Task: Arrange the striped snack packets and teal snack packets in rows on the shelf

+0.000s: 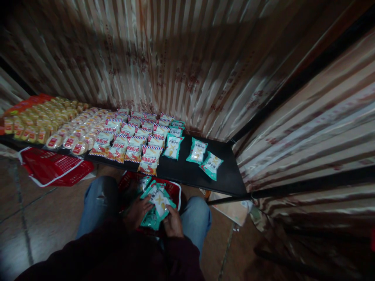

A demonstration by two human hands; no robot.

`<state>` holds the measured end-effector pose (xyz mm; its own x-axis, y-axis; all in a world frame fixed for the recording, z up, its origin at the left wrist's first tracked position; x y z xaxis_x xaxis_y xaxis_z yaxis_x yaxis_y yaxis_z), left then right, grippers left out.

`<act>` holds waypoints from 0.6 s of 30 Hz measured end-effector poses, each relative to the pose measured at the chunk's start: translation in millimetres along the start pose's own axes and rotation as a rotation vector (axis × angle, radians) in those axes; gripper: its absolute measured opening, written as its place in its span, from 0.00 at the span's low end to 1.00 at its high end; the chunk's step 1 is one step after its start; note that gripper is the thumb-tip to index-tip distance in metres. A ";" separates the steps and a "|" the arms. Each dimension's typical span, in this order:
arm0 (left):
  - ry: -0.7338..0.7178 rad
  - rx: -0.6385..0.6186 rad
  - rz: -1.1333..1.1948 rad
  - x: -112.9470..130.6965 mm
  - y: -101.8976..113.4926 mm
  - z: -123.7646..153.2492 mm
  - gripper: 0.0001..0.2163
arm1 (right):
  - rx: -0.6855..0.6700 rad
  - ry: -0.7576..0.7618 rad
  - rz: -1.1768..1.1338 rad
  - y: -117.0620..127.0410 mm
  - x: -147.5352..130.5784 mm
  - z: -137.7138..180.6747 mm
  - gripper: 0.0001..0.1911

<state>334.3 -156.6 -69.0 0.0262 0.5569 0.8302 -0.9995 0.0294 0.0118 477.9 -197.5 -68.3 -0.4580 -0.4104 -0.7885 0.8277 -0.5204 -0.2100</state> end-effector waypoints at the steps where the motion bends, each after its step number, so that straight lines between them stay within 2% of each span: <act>1: 0.013 0.004 0.014 -2.4 0.7 0.1 0.19 | 0.004 -0.031 -0.009 1.1 2.6 3.8 0.25; 5: 0.042 -0.020 0.044 -3.8 0.6 2.3 0.19 | 0.041 -0.095 -0.060 6.6 6.4 14.4 0.24; 11: 0.041 -0.059 0.147 14.8 -8.8 16.9 0.25 | 0.006 -0.127 -0.063 9.0 5.3 18.4 0.21; 15: 0.061 -0.037 0.249 29.5 -11.2 25.6 0.26 | -0.036 -0.113 0.012 11.7 -5.8 17.0 0.23; 18: 0.052 -0.101 0.270 38.1 -15.5 30.7 0.27 | -0.115 -0.071 0.036 6.3 -22.0 17.9 0.28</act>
<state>350.3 -161.4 -20.5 -0.2368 0.5977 0.7660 -0.9638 -0.0449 -0.2629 487.4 -205.2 -42.0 -0.4456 -0.4811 -0.7550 0.8740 -0.4164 -0.2505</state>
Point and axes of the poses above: each hand's wrist, its own z-axis away from the middle knuckle, its own y-axis out of the back of the hand, x = y × z, the point moved 8 cm from there along -z, towards the middle knuckle, and after that the axes turned 9 degrees about x, right-handed, at the moved point
